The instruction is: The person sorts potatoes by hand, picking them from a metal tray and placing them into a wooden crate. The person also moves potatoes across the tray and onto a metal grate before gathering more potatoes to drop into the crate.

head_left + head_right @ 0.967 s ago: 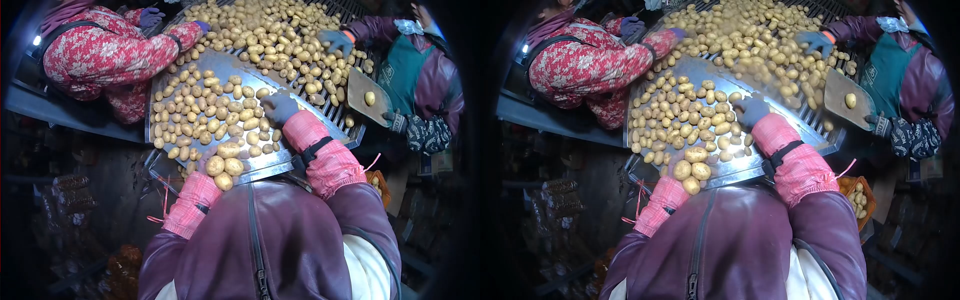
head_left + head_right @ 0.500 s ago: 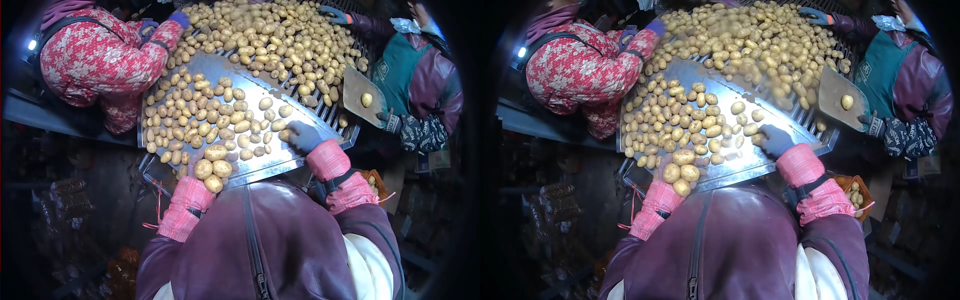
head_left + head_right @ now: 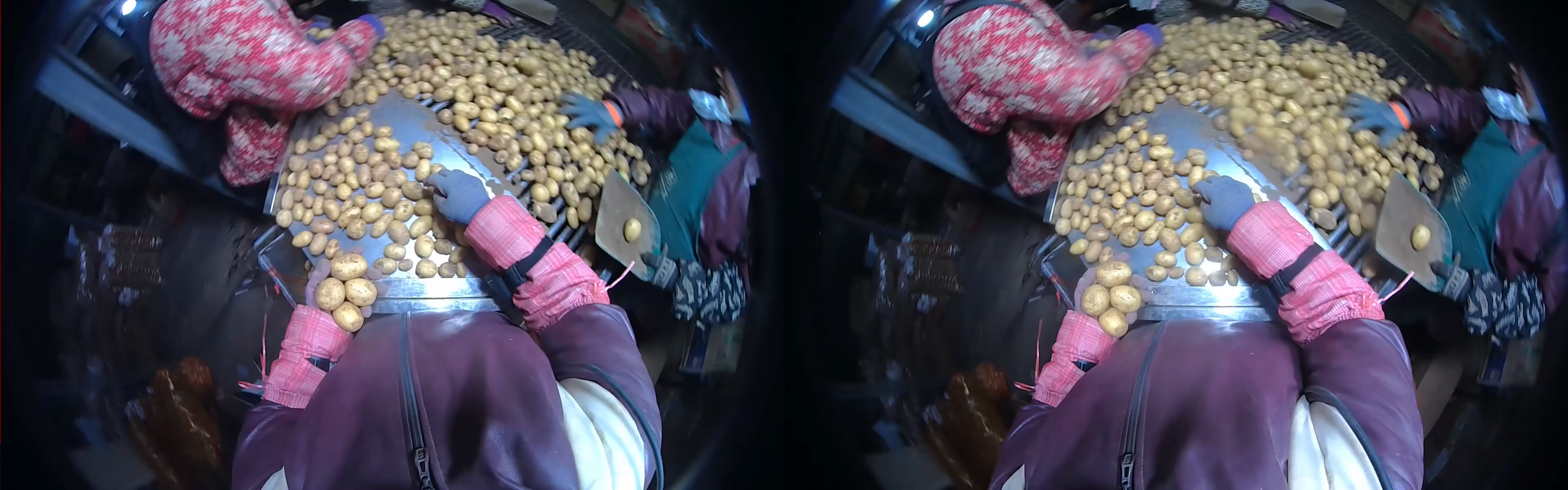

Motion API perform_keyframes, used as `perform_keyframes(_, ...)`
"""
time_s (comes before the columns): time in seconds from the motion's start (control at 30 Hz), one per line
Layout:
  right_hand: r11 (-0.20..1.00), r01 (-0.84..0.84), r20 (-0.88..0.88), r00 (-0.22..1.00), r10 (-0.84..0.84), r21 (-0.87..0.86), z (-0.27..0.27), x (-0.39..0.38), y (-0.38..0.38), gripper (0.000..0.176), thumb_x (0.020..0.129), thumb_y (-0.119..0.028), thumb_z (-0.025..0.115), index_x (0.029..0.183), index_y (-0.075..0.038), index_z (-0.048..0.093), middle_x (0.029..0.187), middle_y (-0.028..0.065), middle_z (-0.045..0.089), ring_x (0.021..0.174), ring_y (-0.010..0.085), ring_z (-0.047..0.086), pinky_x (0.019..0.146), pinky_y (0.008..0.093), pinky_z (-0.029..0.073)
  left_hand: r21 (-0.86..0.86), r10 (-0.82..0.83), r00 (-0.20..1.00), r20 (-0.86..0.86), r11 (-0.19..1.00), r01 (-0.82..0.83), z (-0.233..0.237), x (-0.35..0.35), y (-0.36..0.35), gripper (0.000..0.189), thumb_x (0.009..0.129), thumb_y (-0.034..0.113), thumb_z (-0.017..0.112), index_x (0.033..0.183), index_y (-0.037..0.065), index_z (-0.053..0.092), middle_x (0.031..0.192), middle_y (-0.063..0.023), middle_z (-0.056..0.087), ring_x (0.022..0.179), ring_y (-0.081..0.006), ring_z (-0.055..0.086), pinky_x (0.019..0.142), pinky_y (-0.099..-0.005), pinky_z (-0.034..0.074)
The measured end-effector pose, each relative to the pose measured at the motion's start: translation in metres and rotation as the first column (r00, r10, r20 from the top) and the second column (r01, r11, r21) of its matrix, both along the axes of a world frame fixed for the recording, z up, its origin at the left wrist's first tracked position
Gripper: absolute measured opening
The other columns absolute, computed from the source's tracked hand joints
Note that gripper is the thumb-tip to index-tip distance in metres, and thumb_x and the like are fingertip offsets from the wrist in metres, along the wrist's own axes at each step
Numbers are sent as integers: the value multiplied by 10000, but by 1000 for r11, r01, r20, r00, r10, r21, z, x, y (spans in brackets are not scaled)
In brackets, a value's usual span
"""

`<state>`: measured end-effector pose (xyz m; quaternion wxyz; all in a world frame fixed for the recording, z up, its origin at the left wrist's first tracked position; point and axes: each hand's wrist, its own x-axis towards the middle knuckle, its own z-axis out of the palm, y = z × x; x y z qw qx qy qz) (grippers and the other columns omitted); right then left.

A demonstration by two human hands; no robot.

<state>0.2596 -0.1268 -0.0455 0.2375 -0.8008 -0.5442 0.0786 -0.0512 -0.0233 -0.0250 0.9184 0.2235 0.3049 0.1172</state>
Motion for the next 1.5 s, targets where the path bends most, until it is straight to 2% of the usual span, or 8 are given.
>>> perform_keyframes(0.17,975,-177,32,983,183,-134,-2,1,30,314,842,-237,576,1140,-182,656,1072,98,656,997,306,642,851,444,510,-147,29,993,113,989,-12,0,-18,-13,709,870,554,580,1416,116,465,1252,-249,612,918,-419,687,639,-488,591)
perform_keyframes(0.37,964,-262,-682,699,216,37,26,-50,28,354,877,-295,588,1186,-141,665,1036,135,687,956,326,670,843,416,532,-157,155,986,66,977,-143,17,3,-38,751,857,565,563,1452,129,425,1243,-247,601,941,-415,682,555,-442,578)
perform_keyframes(0.47,799,-465,-444,666,600,381,2,-91,28,505,945,-363,564,1358,-78,518,1209,188,615,1023,335,648,870,449,523,-141,204,977,62,971,-194,12,15,-36,715,880,536,546,1439,106,424,1277,-234,575,1022,-393,659,653,-467,595)
perform_keyframes(0.63,771,-561,-833,239,499,301,49,-81,7,519,997,-243,539,1482,-110,412,1217,163,604,611,137,580,591,288,518,-17,122,989,83,993,-121,12,28,-30,679,910,492,537,1423,65,416,1300,-206,554,1094,-356,625,808,-504,593)
perform_keyframes(0.87,978,-194,-904,401,147,73,47,-55,-1,447,942,-247,579,1340,-46,546,1070,101,642,841,168,648,742,321,539,-302,301,878,373,934,-192,18,-15,-39,520,947,342,558,1401,105,467,1303,-168,549,970,-283,637,712,-432,596)
perform_keyframes(0.9,937,-227,-649,676,348,266,15,-33,-2,414,953,-194,573,1339,-46,545,1065,100,641,855,174,650,732,322,541,-268,278,845,456,949,-168,14,-27,-38,486,956,315,555,1396,123,481,1300,-166,549,933,-260,639,659,-400,593)
perform_keyframes(1.07,981,-115,-270,950,155,158,-6,-4,-47,408,892,-202,636,1270,-57,583,1163,162,623,1072,332,611,900,415,496,77,407,874,265,894,-440,3,-104,-32,770,934,598,510,1356,-44,456,1375,-324,503,1014,-373,688,564,-362,591)
perform_keyframes(1.5,913,-397,218,887,407,-93,-16,-79,19,283,817,-344,642,1023,-149,632,948,157,640,895,375,611,753,495,460,4,790,571,222,585,-811,-44,-285,-61,629,977,548,416,1350,51,515,1275,-293,574,815,-346,613,565,-386,573)
